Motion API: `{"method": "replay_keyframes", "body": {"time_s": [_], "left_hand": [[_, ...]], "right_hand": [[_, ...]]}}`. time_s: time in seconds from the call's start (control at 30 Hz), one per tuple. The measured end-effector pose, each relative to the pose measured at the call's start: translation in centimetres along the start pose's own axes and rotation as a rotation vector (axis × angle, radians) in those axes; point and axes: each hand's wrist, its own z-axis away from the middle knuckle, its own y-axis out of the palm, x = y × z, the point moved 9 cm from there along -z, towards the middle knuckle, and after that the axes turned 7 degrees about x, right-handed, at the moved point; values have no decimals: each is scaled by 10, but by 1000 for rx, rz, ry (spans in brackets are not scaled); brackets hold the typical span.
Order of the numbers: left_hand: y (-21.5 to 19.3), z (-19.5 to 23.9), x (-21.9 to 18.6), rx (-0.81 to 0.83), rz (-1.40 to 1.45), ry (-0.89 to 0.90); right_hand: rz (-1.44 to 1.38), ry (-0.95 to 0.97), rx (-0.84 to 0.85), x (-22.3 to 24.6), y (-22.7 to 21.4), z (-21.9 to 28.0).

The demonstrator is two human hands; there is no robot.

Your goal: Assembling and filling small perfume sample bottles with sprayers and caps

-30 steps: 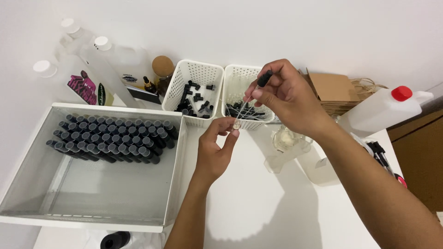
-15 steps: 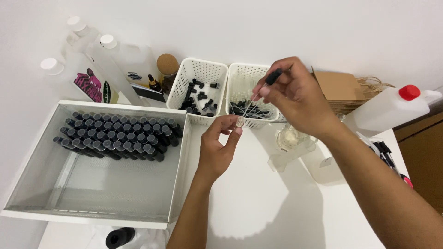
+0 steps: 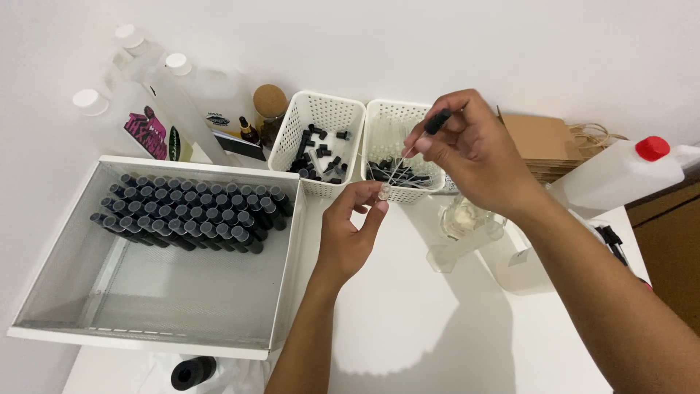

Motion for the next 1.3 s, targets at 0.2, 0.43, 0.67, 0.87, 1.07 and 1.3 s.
{"method": "replay_keyframes", "body": {"time_s": [0.2,0.43,0.67,0.87,1.07,1.3], "left_hand": [[1,0,-1,-2,-5,35],[2,1,-18,-6,95,209],[0,2,-13,-30,118,223],[6,4,-22,-29,99,275],[10,3,-27,-6,100,285],[14,4,-27,8,106,307]], "right_hand": [[12,-18,63,0,12,3],[308,-113,47,-15,20,6],[377,-118,116,0,28,9],[569,-72,160,-3,30,10],[927,133,191,8,23,7],[698,149,325,-1,31,13]]}}
